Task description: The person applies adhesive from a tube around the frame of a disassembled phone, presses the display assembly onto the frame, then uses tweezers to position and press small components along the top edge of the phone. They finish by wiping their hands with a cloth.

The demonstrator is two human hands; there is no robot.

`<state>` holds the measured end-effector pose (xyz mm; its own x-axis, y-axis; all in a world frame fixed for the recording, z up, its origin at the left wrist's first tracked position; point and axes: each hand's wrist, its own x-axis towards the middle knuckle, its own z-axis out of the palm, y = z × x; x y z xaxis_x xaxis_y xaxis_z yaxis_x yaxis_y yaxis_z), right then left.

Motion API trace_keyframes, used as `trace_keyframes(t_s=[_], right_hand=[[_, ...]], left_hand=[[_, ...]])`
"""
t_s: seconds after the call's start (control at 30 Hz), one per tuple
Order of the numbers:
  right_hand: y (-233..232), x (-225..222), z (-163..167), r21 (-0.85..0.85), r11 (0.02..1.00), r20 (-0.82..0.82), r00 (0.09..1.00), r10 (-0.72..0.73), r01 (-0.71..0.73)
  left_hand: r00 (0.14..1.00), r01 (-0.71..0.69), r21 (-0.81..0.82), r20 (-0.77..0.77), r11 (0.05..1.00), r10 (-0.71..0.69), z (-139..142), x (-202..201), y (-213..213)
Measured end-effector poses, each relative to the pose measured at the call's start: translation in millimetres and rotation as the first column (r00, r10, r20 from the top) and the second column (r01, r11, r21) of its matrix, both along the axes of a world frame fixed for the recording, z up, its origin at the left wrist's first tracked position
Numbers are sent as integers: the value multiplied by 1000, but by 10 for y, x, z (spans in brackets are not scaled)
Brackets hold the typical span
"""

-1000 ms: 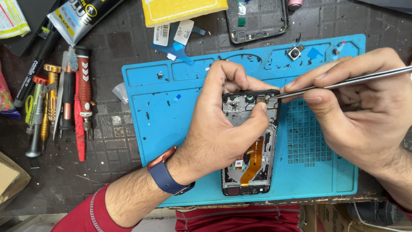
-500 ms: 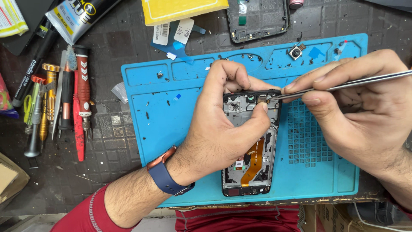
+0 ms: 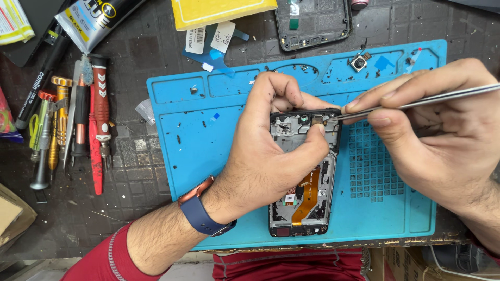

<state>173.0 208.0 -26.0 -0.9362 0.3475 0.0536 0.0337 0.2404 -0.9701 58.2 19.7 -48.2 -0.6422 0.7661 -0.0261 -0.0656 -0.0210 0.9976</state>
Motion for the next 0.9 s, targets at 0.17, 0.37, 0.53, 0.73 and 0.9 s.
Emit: trace_keyframes(t_s=[0.17, 0.37, 0.53, 0.73, 0.9], right_hand=[[-9, 2, -12, -8, 1000, -44, 999, 17, -17], [-4, 25, -47, 0, 998, -97, 994, 55, -56], [2, 32, -49, 18, 998, -109, 992, 65, -63], [1, 29, -52, -2, 998, -104, 993, 63, -64], [-3, 24, -64, 12, 998, -128, 990, 64, -63]], left_hand=[[1000, -17, 11, -12, 1000, 17, -7, 3, 3], [999, -13, 9, 37, 1000, 13, 3, -14, -13], [999, -9, 9, 38, 1000, 9, 5, -15, -9], [1000, -15, 2, 12, 1000, 15, -3, -18, -20], [999, -12, 8, 32, 1000, 11, -4, -19, -10]])
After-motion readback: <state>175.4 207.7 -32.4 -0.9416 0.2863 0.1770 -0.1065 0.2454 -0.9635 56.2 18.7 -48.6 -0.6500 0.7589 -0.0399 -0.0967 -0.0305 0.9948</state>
